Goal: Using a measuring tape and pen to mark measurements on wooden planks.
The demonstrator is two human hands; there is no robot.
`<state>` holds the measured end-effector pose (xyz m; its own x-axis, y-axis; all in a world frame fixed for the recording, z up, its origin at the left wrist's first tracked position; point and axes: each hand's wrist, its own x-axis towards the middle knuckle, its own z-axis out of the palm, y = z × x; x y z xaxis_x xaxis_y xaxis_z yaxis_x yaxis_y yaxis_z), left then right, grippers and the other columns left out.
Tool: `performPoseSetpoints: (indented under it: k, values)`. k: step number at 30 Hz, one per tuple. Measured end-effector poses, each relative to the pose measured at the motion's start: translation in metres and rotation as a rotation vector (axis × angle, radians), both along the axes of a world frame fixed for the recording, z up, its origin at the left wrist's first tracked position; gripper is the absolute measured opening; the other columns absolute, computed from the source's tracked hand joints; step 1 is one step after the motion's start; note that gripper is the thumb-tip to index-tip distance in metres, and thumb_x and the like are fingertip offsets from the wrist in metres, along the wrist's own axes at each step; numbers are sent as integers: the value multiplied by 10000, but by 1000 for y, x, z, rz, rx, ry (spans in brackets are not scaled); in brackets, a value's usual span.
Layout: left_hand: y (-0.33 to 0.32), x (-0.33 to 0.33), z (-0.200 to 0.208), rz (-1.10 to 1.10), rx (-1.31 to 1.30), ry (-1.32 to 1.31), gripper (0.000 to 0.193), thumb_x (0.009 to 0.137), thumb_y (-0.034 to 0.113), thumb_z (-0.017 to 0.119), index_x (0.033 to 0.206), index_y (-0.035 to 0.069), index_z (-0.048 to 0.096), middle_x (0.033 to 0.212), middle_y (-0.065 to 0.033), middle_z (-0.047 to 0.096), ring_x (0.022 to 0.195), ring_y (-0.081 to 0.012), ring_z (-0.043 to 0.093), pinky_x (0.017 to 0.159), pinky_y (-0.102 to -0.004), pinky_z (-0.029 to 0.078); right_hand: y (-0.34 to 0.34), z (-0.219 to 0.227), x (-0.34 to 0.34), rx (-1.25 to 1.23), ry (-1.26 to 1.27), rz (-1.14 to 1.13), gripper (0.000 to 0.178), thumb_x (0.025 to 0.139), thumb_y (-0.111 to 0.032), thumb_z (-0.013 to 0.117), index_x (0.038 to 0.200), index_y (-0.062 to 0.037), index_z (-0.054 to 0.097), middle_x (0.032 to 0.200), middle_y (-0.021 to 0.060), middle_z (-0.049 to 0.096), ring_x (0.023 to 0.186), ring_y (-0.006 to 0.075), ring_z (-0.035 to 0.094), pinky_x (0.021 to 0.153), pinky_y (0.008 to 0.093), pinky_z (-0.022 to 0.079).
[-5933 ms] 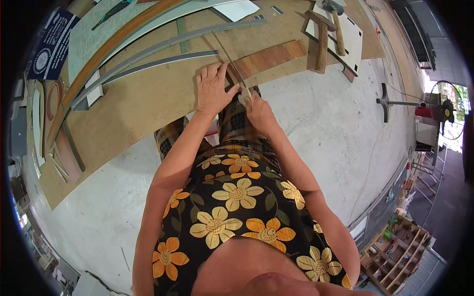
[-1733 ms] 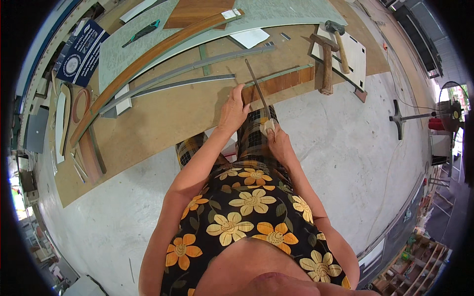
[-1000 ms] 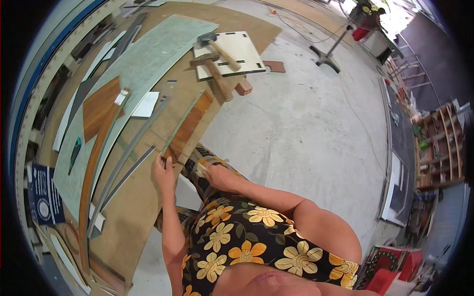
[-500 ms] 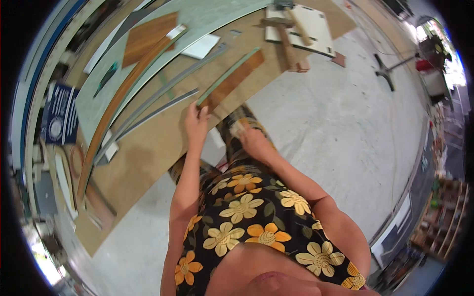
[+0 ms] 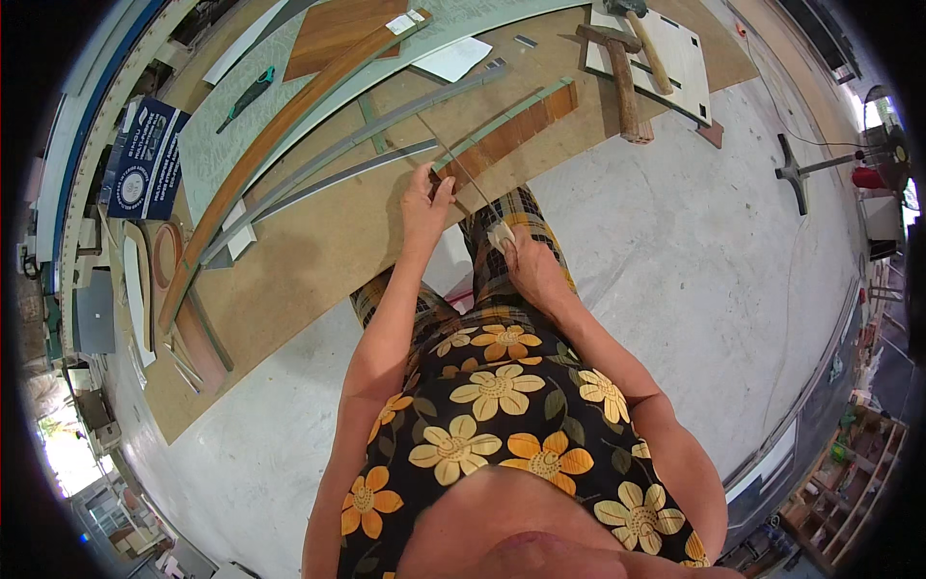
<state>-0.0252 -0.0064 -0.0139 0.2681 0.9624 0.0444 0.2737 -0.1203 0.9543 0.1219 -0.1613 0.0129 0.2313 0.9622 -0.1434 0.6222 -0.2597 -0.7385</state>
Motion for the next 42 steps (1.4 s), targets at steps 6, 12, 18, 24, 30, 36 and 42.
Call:
performPoseSetpoints:
  k: [6, 12, 18, 24, 30, 36, 42]
  values:
    - [3, 1, -2, 20, -42, -40, 434, 949, 155, 666, 1302, -49, 517, 828, -96, 645, 691, -125, 640, 659, -288, 513, -1, -4, 0, -29, 3, 20, 232, 1025, -223, 442, 1073, 4, 461, 784, 333, 619, 777, 537, 606, 682, 589, 468]
    - [1, 3, 9, 9, -38, 21, 432, 952, 147, 655, 1307, -56, 514, 830, -97, 646, 686, -129, 632, 666, -290, 516, -2, -4, 1, 5, 32, 16, 237, 1026, -225, 436, 1085, 3, 461, 801, 334, 620, 794, 540, 604, 688, 591, 467]
    - [0, 2, 6, 7, -30, 18, 451, 956, 165, 653, 1323, -56, 510, 863, -113, 660, 689, -131, 640, 679, -288, 520, -4, -4, 0, -43, 23, 10, 263, 1032, -242, 422, 1110, 4, 468, 831, 336, 631, 824, 540, 607, 723, 593, 467]
    - [-1, 3, 10, 27, -35, 43, 467, 948, 184, 667, 1319, -58, 518, 912, -135, 675, 699, -134, 655, 689, -295, 526, -3, 1, 1, -79, 13, 15, 280, 1033, -252, 419, 1123, 8, 467, 825, 340, 628, 821, 542, 606, 732, 593, 471]
    - [1, 2, 8, -14, -59, -89, 463, 942, 158, 671, 1318, -59, 510, 934, -134, 687, 684, -129, 644, 682, -292, 531, -2, 14, 0, -87, 12, 1, 222, 983, -177, 477, 1073, 26, 477, 794, 346, 630, 803, 534, 624, 724, 602, 485]
    - [8, 0, 8, -5, -68, 84, 434, 936, 86, 658, 1310, -66, 498, 868, -121, 686, 705, -112, 633, 676, -287, 531, 9, 8, -3, -94, -32, 44, 234, 996, -177, 471, 1055, 49, 474, 761, 331, 622, 756, 530, 615, 680, 583, 484]
    - [9, 3, -7, -7, 34, -50, 426, 944, 105, 645, 1304, -62, 490, 855, -128, 688, 712, -139, 663, 675, -292, 526, 49, 18, -9, 20, -61, 70, 218, 976, -157, 506, 1036, 52, 492, 741, 337, 616, 744, 523, 620, 664, 593, 478]
